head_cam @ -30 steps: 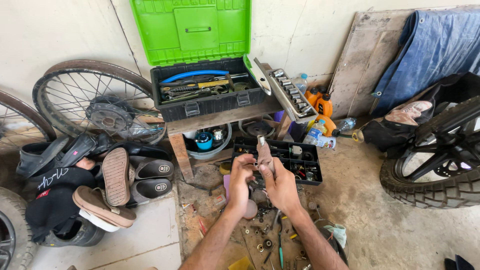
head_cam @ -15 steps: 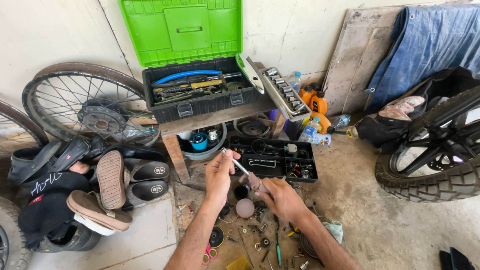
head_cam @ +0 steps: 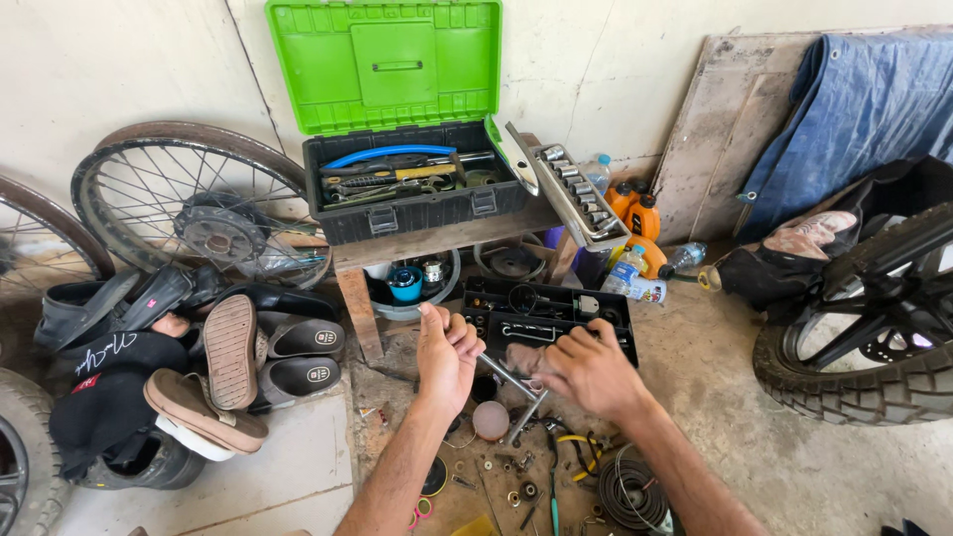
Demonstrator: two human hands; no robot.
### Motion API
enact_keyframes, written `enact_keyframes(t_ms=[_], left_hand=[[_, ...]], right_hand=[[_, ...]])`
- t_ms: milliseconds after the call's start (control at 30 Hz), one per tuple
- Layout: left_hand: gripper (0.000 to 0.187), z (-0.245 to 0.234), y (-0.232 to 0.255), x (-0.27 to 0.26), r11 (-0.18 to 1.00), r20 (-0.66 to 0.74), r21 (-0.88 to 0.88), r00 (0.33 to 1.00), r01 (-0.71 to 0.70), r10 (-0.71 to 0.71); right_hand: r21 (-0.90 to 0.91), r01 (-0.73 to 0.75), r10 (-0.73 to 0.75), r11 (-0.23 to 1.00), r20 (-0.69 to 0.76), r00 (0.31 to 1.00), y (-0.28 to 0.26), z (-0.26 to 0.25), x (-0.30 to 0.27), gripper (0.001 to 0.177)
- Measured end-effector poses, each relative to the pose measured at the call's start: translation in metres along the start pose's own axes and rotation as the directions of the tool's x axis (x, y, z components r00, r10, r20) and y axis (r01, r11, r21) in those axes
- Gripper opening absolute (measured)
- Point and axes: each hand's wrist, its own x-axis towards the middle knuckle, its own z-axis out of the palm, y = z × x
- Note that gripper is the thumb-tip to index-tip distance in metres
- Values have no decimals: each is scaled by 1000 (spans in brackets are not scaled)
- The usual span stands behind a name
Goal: The person cleans various tools and metal parts with a cloth, then organizes them into toolboxes and storage trays by hand.
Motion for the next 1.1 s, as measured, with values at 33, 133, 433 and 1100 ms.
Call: enact_keyframes(t_ms=[33,133,433,1100], left_hand=[[43,-1,-1,0,1000,0,-6,1000,7,-7],[43,1,-1,-2,1000,27,2,1000,-16,16],[45,9,13,-4,978,-15,-172,993,-117,116],[51,-27,16,19,916,-216,-309,957,-257,196]], right_hand=[[15,-45,46,999,-42,998,7,1,-2,33],[99,-258,262,961,-31,965,18,6,-9,31],[792,-291,684,-537,610,400,-14,5,4,39],[720,-693,793,36,401,459,-128,67,7,54]])
